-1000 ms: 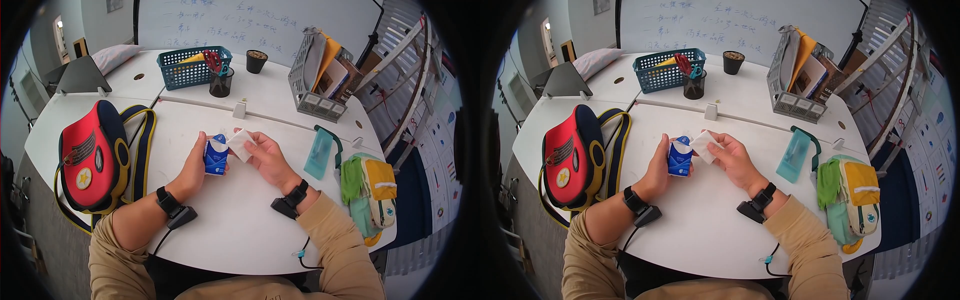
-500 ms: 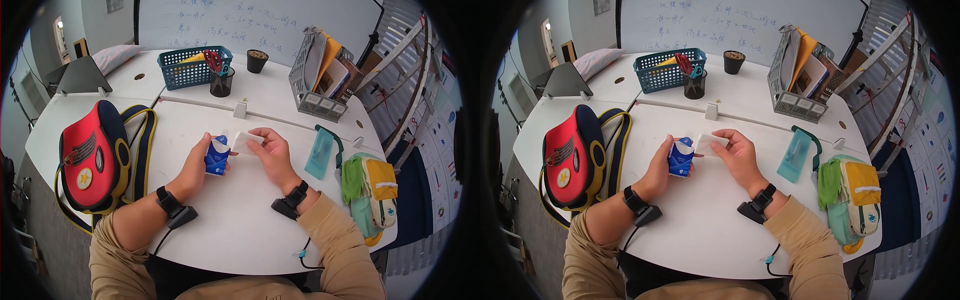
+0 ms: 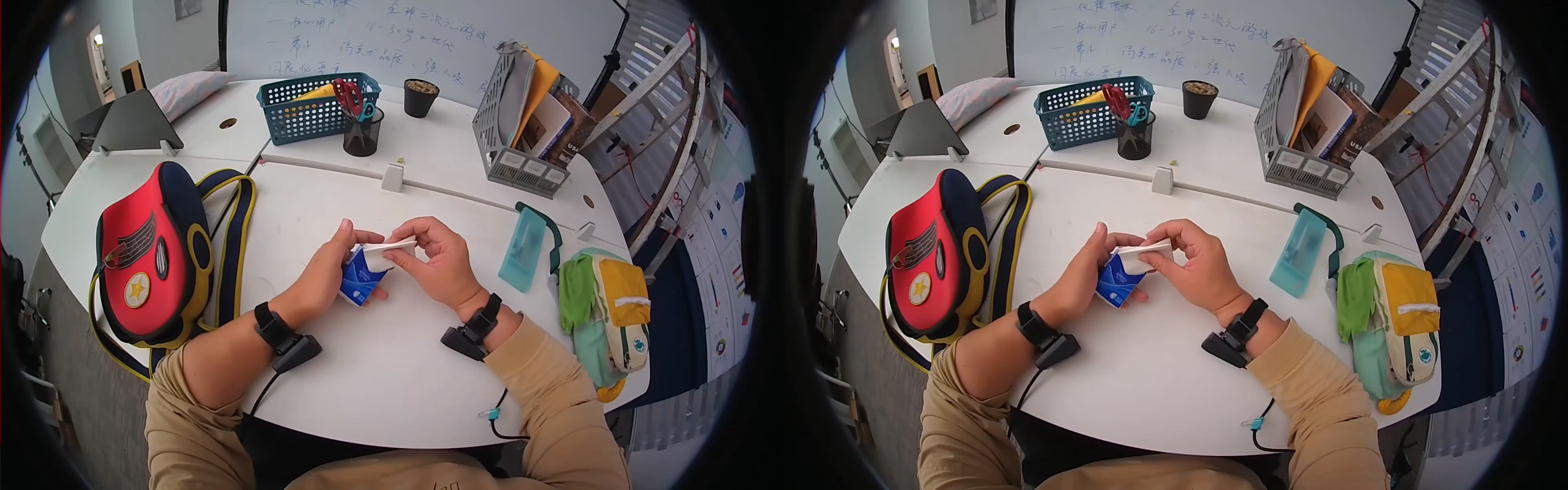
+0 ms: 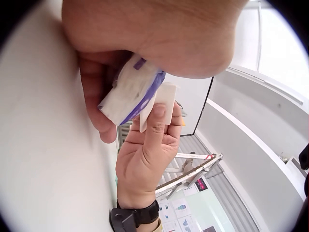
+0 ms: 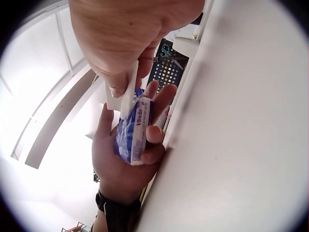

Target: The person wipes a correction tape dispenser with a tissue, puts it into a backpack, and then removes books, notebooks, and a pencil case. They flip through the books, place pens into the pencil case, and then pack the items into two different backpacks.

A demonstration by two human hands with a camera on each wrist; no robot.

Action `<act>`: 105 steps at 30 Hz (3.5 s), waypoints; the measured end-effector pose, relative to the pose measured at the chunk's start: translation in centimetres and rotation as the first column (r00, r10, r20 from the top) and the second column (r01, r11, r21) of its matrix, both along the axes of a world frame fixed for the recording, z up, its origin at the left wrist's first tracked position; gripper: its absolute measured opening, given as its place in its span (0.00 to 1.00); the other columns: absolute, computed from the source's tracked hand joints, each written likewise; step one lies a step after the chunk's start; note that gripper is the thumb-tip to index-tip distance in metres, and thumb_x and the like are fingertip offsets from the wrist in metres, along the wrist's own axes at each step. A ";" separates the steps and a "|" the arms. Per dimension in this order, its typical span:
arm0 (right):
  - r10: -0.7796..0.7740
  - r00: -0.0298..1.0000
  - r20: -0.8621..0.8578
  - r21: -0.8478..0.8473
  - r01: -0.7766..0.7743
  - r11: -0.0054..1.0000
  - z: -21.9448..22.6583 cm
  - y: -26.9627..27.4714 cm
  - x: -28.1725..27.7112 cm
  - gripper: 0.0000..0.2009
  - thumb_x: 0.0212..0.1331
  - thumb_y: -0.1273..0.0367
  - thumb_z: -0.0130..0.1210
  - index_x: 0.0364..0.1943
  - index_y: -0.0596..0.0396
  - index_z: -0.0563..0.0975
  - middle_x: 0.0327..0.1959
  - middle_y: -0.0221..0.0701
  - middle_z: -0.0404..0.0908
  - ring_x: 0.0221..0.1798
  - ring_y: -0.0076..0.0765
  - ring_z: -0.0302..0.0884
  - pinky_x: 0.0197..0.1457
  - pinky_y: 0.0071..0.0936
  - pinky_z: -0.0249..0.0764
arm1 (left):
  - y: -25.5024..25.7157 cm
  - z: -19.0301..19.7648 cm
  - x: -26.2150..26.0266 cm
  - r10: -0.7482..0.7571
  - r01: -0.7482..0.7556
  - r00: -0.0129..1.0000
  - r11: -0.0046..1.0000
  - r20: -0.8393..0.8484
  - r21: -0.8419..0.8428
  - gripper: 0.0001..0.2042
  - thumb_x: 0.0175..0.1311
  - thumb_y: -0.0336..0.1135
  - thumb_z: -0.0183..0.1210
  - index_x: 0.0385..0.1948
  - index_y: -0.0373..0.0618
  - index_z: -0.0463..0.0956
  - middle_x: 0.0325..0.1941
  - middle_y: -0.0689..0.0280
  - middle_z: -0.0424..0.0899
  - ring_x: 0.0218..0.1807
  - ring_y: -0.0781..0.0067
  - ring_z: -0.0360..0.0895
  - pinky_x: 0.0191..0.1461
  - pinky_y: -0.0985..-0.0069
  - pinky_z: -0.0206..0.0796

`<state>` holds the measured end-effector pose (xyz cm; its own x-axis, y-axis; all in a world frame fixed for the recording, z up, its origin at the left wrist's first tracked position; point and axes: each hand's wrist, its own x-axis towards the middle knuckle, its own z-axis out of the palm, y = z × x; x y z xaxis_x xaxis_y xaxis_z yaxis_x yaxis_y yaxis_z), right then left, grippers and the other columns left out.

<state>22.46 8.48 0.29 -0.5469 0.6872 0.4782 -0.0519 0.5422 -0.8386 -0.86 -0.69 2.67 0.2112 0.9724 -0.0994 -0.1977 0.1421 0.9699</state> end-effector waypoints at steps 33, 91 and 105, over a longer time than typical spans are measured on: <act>0.107 0.987 0.117 -0.358 -0.059 0.932 2.0 -0.2 0.3 0.16 0.66 0.78 0.80 0.53 0.60 0.85 0.50 0.29 0.92 0.57 0.21 0.91 0.60 0.22 0.86 | 0.1 -0.5 -0.1 0.094 -0.070 0.984 0.986 -0.153 0.154 0.41 0.94 0.69 0.31 0.82 0.38 0.69 0.49 0.47 0.93 0.45 0.58 0.97 0.51 0.73 0.87; -0.035 0.997 -0.064 -0.158 0.025 0.987 0.8 -0.2 -0.2 0.16 0.71 0.76 0.78 0.56 0.59 0.81 0.51 0.33 0.93 0.53 0.22 0.91 0.56 0.22 0.86 | 0.7 -1.0 -0.4 0.006 -0.007 1.000 0.994 0.004 0.109 0.25 0.98 0.52 0.42 0.70 0.41 0.79 0.53 0.63 0.91 0.51 0.76 0.92 0.52 0.77 0.79; -0.079 0.997 -0.023 -0.009 0.079 0.997 1.3 -0.8 -0.1 0.19 0.68 0.73 0.81 0.56 0.58 0.81 0.50 0.31 0.93 0.53 0.23 0.90 0.57 0.25 0.86 | 1.1 -1.5 -0.7 -0.046 0.048 0.999 0.997 -0.027 0.055 0.30 0.97 0.59 0.37 0.68 0.42 0.80 0.53 0.60 0.92 0.51 0.72 0.91 0.56 0.73 0.81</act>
